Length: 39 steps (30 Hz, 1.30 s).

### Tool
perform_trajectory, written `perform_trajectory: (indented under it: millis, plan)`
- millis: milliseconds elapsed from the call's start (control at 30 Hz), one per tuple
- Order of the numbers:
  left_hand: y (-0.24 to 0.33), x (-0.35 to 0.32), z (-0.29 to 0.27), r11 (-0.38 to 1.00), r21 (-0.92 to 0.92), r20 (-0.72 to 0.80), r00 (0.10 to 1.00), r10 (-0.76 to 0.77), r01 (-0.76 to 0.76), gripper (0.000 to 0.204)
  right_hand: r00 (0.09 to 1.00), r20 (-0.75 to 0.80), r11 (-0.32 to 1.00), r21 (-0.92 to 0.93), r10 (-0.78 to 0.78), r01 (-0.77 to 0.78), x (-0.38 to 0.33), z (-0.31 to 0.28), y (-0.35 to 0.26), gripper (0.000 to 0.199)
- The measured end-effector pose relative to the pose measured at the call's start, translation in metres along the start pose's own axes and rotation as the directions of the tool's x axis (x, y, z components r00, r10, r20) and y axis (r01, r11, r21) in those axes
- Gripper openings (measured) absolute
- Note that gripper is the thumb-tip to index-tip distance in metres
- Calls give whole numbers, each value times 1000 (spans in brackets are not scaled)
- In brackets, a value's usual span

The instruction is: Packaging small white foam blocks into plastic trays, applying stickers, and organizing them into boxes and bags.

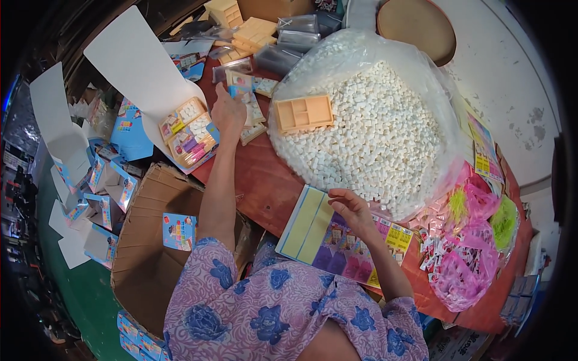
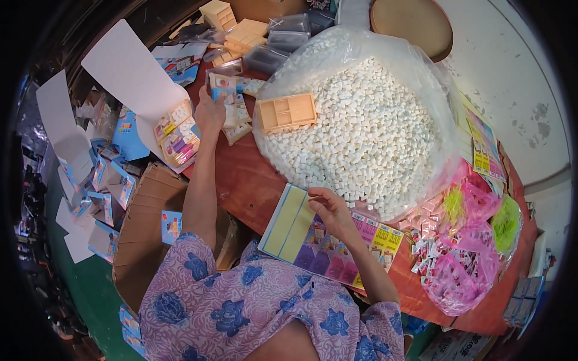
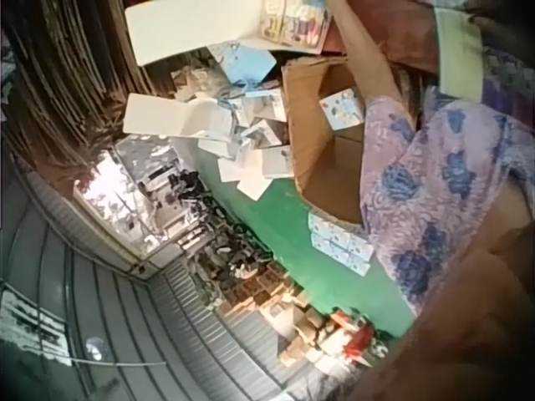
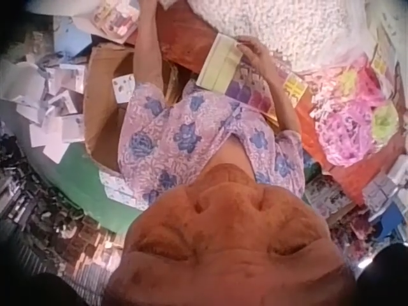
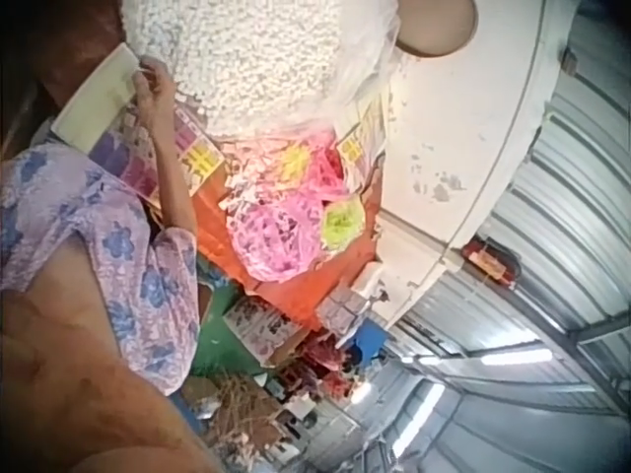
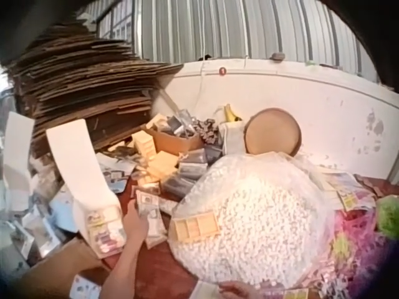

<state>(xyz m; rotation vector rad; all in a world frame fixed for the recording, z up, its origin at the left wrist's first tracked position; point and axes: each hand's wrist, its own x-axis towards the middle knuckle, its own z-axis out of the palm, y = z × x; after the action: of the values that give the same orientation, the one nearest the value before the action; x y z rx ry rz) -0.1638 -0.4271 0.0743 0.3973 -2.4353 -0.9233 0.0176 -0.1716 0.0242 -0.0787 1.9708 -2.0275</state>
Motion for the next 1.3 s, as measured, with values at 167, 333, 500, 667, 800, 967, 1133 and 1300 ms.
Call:
perform_trajectory:
  millis: [167,333,500,667,800,967,1133,1300]
  plan:
    - [-11,-10,27,894,399,-158,945,286,-203,46,998,-62,990,-142,-19,10,1,-6,4,24]
    - [27,-86,17,854,-84,12,857,516,-513,30,954,-12,666,-718,-300,200,-11,-7,-10,22]
    - [5,-197,-6,415,-417,234,346,909,-809,24,926,125,552,-771,-356,316,-38,5,9,23]
    - [-15,-219,0,459,-480,428,257,867,-748,27,898,238,267,-899,-369,348,-50,11,21,26]
    - [4,-198,14,480,-492,277,392,877,-726,19,928,125,473,-831,-351,291,-46,-6,12,27]
    - [52,-156,17,531,-597,171,552,816,-601,13,818,8,438,-842,-575,315,20,-66,-18,19]
    - [125,-141,73,453,-713,171,493,853,-535,11,727,-247,434,-897,-641,78,83,-171,-25,24]
    - [173,-117,168,569,-594,402,403,822,-569,16,719,-417,507,-856,-557,-104,113,-238,-16,28]
